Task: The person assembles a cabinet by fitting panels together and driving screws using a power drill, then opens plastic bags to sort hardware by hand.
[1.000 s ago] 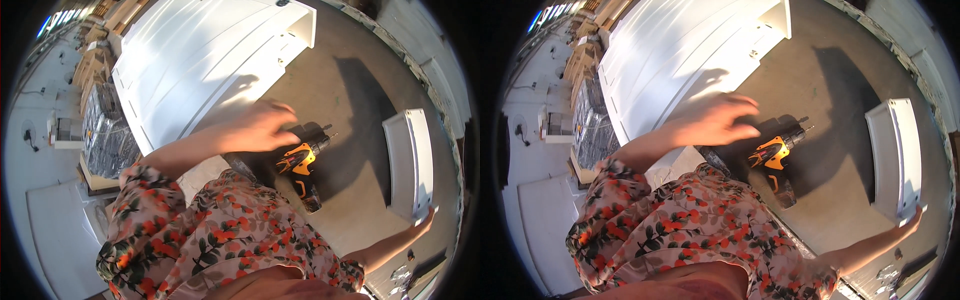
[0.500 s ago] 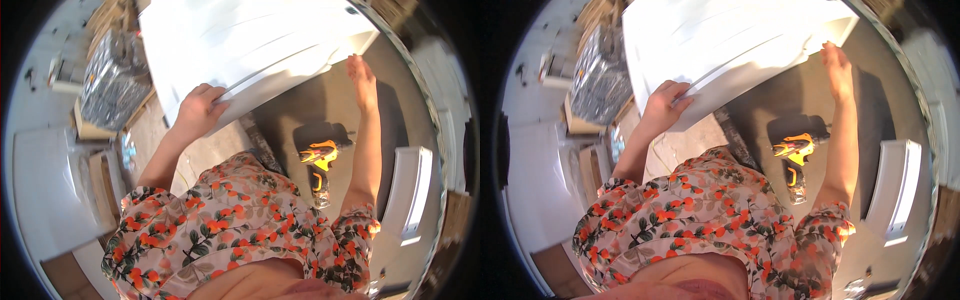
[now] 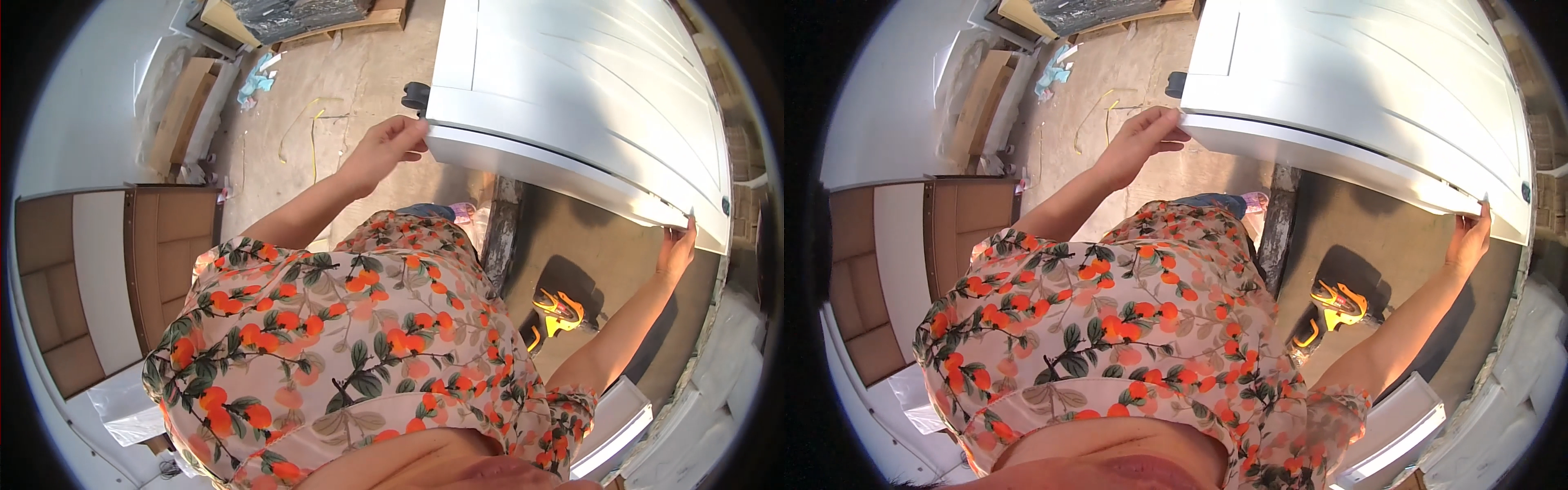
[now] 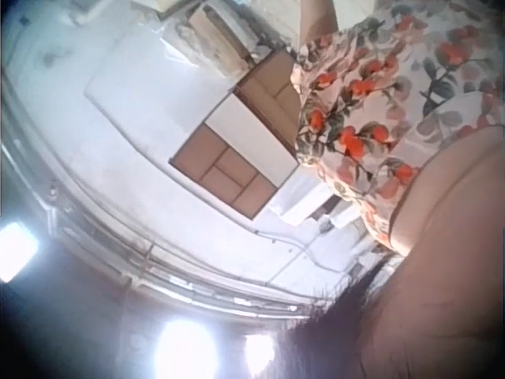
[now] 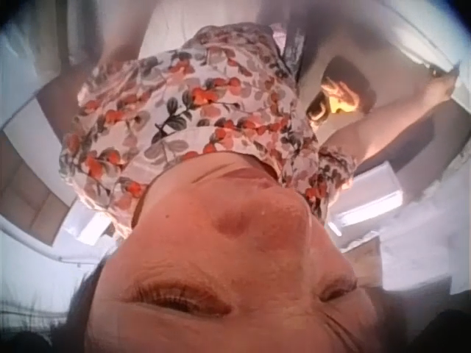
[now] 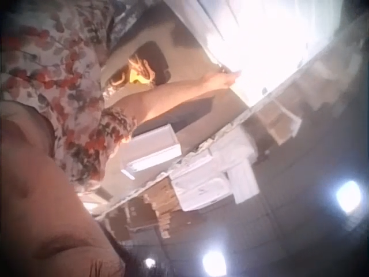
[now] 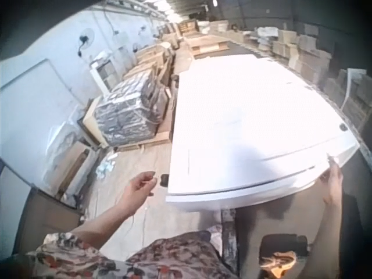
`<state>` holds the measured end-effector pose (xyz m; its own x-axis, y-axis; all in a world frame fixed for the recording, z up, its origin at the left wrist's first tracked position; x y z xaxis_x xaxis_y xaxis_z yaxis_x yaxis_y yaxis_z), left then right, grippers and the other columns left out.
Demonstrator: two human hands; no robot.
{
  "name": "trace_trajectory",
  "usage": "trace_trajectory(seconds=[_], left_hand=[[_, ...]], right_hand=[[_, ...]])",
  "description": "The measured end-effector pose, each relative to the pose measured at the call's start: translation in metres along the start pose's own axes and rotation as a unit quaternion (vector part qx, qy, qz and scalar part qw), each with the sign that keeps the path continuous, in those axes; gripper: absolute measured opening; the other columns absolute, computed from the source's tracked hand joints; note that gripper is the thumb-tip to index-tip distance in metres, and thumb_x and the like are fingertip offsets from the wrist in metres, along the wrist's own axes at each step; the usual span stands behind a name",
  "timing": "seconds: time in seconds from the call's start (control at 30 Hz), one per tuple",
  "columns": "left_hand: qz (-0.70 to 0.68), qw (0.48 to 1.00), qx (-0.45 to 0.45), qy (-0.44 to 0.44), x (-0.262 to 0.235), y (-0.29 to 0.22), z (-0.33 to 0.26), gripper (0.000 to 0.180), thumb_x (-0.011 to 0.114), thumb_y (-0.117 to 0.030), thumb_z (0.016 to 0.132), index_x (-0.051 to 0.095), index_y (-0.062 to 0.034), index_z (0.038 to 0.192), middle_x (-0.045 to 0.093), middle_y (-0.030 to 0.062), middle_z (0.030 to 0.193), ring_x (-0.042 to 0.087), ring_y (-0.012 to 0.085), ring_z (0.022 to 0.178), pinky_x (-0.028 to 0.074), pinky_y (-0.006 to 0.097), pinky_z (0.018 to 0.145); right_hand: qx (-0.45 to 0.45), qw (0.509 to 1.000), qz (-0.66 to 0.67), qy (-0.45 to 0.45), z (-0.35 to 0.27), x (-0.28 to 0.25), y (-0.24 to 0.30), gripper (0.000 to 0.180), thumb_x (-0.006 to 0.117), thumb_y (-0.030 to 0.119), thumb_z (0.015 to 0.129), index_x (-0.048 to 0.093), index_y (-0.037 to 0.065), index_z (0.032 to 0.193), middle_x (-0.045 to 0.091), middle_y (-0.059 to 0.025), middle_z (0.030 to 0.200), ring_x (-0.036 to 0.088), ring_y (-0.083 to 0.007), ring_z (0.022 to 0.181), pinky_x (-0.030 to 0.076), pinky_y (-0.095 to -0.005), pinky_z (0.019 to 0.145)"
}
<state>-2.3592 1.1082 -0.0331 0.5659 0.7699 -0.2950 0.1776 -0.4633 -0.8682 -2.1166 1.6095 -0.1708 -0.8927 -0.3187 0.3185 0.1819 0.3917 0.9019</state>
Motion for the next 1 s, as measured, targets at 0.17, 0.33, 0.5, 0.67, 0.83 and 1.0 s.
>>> trace_trajectory(seconds=[0.17,0.33,0.5,0.67,0.83,1.0], left_hand=[[0.033,0.997,0.07,-0.001,0.009,-0.008,-0.01,0.03,0.053,-0.028,0.094,0.054,-0.0024,0.109,0.059,0.0035,0.1,0.055,0.0114,0.096,0.046,0.028,0.085],[0.014,0.995,0.095,-0.001,0.008,-0.02,-0.014,0.021,0.064,-0.015,0.087,0.055,-0.0032,0.101,0.059,-0.0003,0.09,0.056,0.0076,0.086,0.045,0.023,0.077],[0.016,0.989,0.142,0.039,0.008,-0.03,-0.004,0.017,0.063,-0.011,0.087,0.054,-0.0042,0.1,0.059,0.0001,0.09,0.057,0.0077,0.087,0.046,0.022,0.077],[0.023,0.985,0.164,0.052,0.005,-0.035,-0.001,0.02,0.064,-0.009,0.086,0.053,-0.0018,0.102,0.06,0.0015,0.092,0.057,0.0078,0.088,0.046,0.022,0.076],[0.064,0.975,0.21,0.029,-0.003,-0.04,-0.012,0.024,0.067,-0.005,0.082,0.054,-0.0002,0.102,0.061,0.0035,0.092,0.059,0.01,0.087,0.048,0.025,0.079],[0.3,0.885,0.355,-0.016,-0.002,-0.088,-0.039,0.026,0.074,-0.006,0.074,0.061,-0.0041,0.096,0.062,0.0097,0.094,0.063,0.0184,0.081,0.051,0.027,0.069]], right_hand=[[-0.017,0.999,0.001,0.027,0.007,-0.015,0.004,0.042,0.053,0.025,0.091,0.051,-0.003,0.121,0.057,-0.0089,0.1,0.054,-0.018,0.094,0.043,-0.0343,0.089],[-0.016,0.999,0.023,0.034,0.009,-0.014,0.009,0.044,0.058,0.025,0.089,0.049,-0.003,0.122,0.055,-0.0115,0.111,0.053,-0.0233,0.103,0.042,-0.0383,0.096],[-0.013,0.999,0.036,0.009,0.0,-0.005,0.025,0.042,0.054,0.025,0.09,0.05,-0.004,0.12,0.054,-0.0138,0.112,0.052,-0.024,0.104,0.042,-0.0371,0.094],[-0.015,0.997,0.062,0.045,0.008,-0.012,0.032,0.037,0.055,0.025,0.09,0.053,-0.003,0.115,0.056,-0.0114,0.107,0.052,-0.0214,0.1,0.042,-0.0348,0.091],[-0.045,0.995,0.072,0.061,0.017,-0.017,0.022,0.032,0.058,0.024,0.088,0.056,0.0,0.11,0.057,-0.0061,0.103,0.052,-0.016,0.094,0.042,-0.0318,0.086],[-0.057,0.996,0.044,0.047,-0.022,0.005,0.057,0.036,0.06,0.025,0.087,0.053,-0.001,0.11,0.057,-0.0092,0.104,0.053,-0.0185,0.097,0.042,-0.0336,0.088]])
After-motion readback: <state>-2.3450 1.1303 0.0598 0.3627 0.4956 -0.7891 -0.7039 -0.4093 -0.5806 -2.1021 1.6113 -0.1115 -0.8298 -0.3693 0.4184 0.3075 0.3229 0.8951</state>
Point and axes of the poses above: each hand's wrist, its own z-axis towards the middle knuckle, its own x-axis out of the palm, y = z × x, the point moved 9 cm from there along z, towards the middle knuckle
